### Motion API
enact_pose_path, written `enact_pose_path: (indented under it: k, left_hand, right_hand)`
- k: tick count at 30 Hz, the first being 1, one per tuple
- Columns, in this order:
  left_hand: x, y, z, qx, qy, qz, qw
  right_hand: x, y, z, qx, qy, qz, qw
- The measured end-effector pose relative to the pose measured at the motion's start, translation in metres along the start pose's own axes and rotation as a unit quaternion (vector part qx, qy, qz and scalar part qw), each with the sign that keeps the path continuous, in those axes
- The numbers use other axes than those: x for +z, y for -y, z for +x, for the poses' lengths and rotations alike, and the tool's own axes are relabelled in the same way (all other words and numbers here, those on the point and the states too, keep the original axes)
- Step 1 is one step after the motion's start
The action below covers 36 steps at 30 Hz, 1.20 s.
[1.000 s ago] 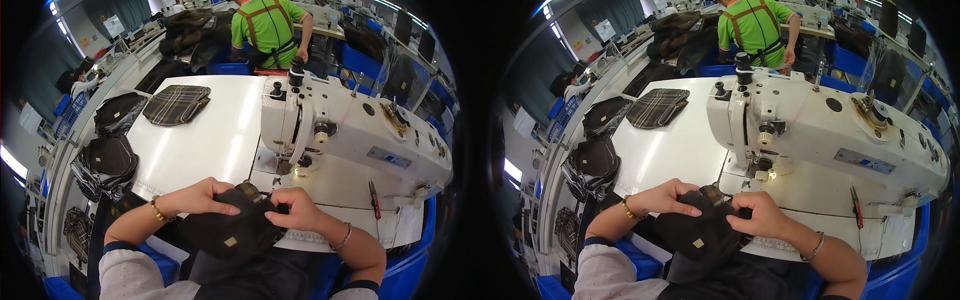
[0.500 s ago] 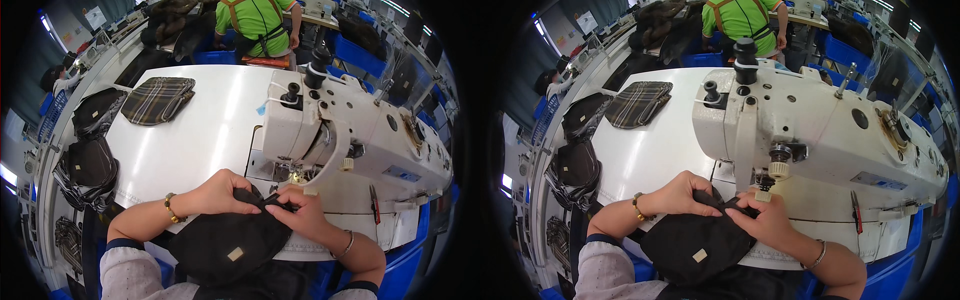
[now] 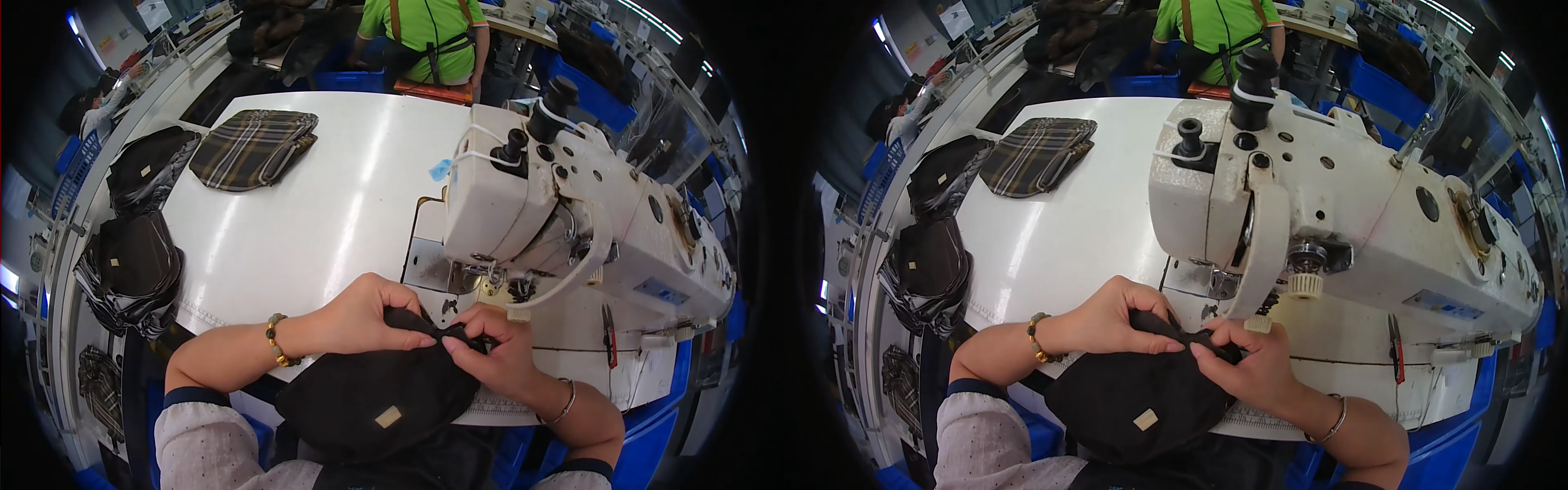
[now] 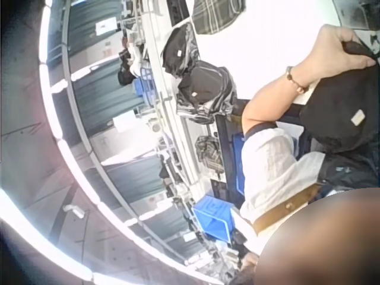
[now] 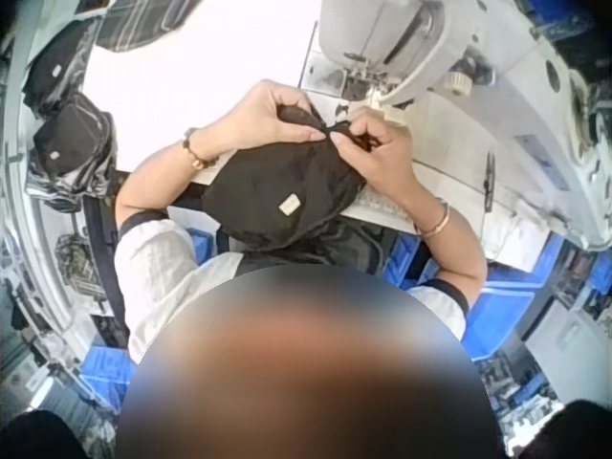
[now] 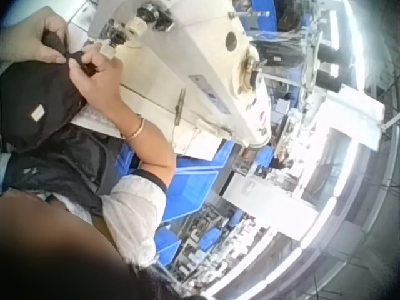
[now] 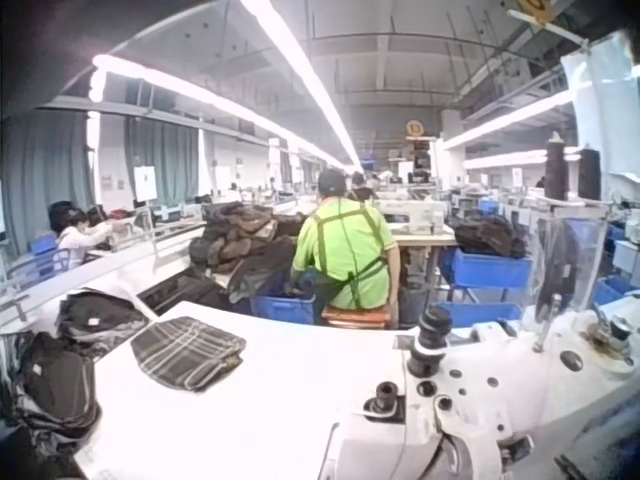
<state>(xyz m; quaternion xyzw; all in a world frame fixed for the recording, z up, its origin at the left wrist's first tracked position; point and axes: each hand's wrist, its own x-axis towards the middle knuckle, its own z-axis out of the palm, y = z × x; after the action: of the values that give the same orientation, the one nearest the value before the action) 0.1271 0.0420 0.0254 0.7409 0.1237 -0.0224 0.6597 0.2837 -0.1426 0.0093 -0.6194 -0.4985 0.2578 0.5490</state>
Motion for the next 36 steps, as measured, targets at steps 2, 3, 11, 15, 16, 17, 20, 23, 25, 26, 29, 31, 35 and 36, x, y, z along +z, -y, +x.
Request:
enact_pose_path:
  k: [2, 3, 11, 15, 16, 17, 20, 23, 25, 26, 29, 31, 35, 36]
  left_hand:
    - [0.0012, -0.0005, 0.0006, 0.045, -0.008, -0.017, 0.999]
    - [0.0014, -0.0013, 0.0007, 0.045, -0.008, -0.017, 0.999]
    - [0.0059, -0.0077, -0.0014, 0.06, -0.004, -0.011, 0.998]
    - [0.0032, -0.0059, -0.0011, 0.07, 0.009, 0.018, 0.997]
    - [0.002, -0.0053, -0.0008, 0.052, 0.011, 0.01, 0.999]
    - [0.001, -0.0048, -0.0006, 0.034, 0.013, 0.001, 0.999]
    - [-0.0003, -0.0038, 0.0, 0.029, 0.017, -0.002, 0.999]
    - [-0.0003, -0.0041, 0.0004, 0.024, 0.019, -0.002, 1.0]
    - [-0.0004, -0.0047, 0.0005, 0.018, 0.019, -0.021, 0.999]
    - [-0.0005, -0.0051, 0.0005, 0.013, 0.024, -0.018, 0.999]
    - [-0.001, -0.0062, 0.0004, 0.031, 0.032, -0.011, 0.999]
    - [-0.0004, -0.0069, -0.0004, 0.054, 0.025, 0.002, 0.998]
    - [0.0036, -0.0076, -0.0038, 0.074, 0.011, 0.033, 0.997]
    - [0.0049, -0.0075, -0.0043, 0.072, 0.007, 0.029, 0.997]
  right_hand:
    - [0.0003, 0.0004, -0.0001, 0.012, 0.007, 0.007, 1.0]
    - [0.0004, 0.0005, -0.0002, 0.015, 0.007, 0.013, 1.0]
    - [0.0026, -0.0018, -0.0007, 0.021, 0.026, 0.029, 0.999]
    - [0.0016, -0.002, -0.001, 0.037, 0.043, 0.028, 0.998]
    - [0.0018, -0.002, -0.001, 0.043, 0.049, 0.028, 0.997]
    - [0.0021, -0.002, -0.0011, 0.062, 0.041, 0.049, 0.996]
    - [0.002, -0.0016, -0.0016, 0.095, 0.032, 0.091, 0.991]
    - [0.0026, -0.0013, -0.0028, 0.117, 0.025, 0.132, 0.984]
    - [0.0027, -0.0017, -0.003, 0.124, 0.02, 0.151, 0.981]
    - [0.0026, -0.0022, -0.0028, 0.125, 0.024, 0.152, 0.98]
    - [0.0033, -0.0036, -0.0026, 0.118, 0.026, 0.151, 0.981]
    - [0.003, -0.0043, -0.0026, 0.11, 0.024, 0.148, 0.983]
    - [0.002, -0.0054, -0.0017, 0.102, 0.064, 0.134, 0.984]
    - [0.0022, -0.0054, -0.0017, 0.083, 0.069, 0.132, 0.985]
